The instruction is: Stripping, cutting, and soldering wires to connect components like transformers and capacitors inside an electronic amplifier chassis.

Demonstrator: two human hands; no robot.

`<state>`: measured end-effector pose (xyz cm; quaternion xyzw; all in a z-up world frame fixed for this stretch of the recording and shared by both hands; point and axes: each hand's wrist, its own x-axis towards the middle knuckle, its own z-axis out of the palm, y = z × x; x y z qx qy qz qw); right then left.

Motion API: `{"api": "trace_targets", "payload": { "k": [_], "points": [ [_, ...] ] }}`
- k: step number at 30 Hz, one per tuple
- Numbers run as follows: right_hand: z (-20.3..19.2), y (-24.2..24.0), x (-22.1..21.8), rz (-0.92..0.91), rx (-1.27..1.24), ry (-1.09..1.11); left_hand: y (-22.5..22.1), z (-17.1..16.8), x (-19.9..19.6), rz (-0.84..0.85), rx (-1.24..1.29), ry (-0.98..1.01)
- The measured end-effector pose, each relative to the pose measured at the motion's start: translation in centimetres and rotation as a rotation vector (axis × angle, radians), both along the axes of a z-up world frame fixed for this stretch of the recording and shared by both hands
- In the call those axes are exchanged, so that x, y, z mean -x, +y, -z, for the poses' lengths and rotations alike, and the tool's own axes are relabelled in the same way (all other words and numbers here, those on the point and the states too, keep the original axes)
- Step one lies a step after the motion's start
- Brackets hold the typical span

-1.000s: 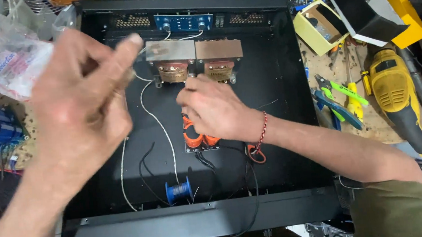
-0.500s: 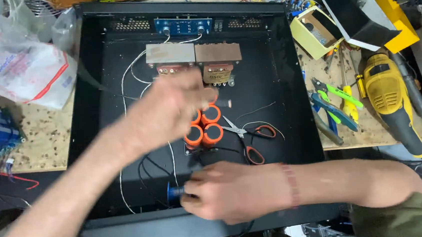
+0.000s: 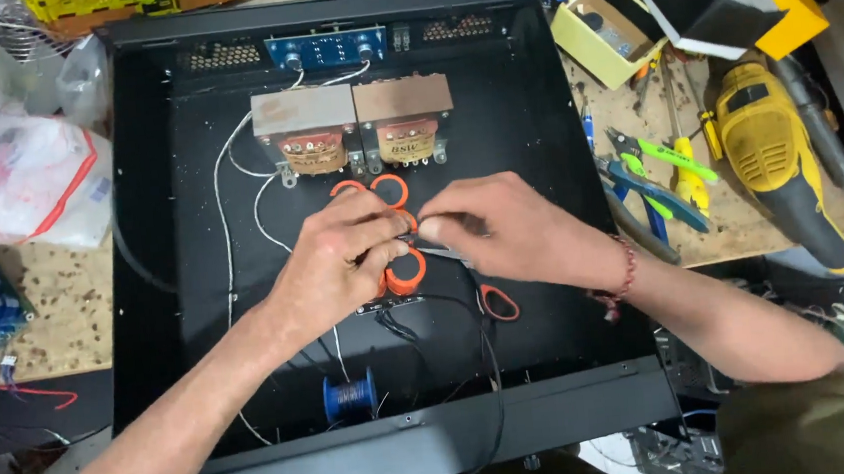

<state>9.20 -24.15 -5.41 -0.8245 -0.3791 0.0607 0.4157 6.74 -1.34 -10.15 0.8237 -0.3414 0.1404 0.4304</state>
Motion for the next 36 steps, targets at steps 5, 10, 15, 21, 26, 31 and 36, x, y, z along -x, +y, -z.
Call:
{"api": "trace_targets", "payload": {
  "k": [5,10,15,21,26,31,36],
  "points": [
    [2.4,0.0,-0.3,-0.062,0.079,-0.278,0.5,-0.5,-0.6,-0.008,0.036,0.045],
    [2.9,-0.3,-0.4,-0.11,0.169,-0.438,1.2,-2.5,-1.5,0.06,-0.042,0.095],
    [3.5,-0.6,-0.5,-0.103,0.165,-0.398,0.7,-3.6,-1.4,0.129,-0.241,0.019],
    [4.3,0.1,-0.8,-0.089,0.115,-0.452,0.7,-1.8,-0.1,0.027,-0.286,-0.139],
    [4.8,0.2,-0.7,-0.127,0.109,-0.533,-0.6,-1.2,4.1,-0.118,-0.464,-0.491],
    [5.1,0.4,-0.6,-0.171,0.045,-0.542,-2.0,-1.6,6.5,-0.273,-0.549,-0.367],
    [5.7,0.8,-0.5,-0.221,0.042,-0.612,-2.8,-0.9,7.6,-0.247,-0.501,-0.302]
  ]
}}
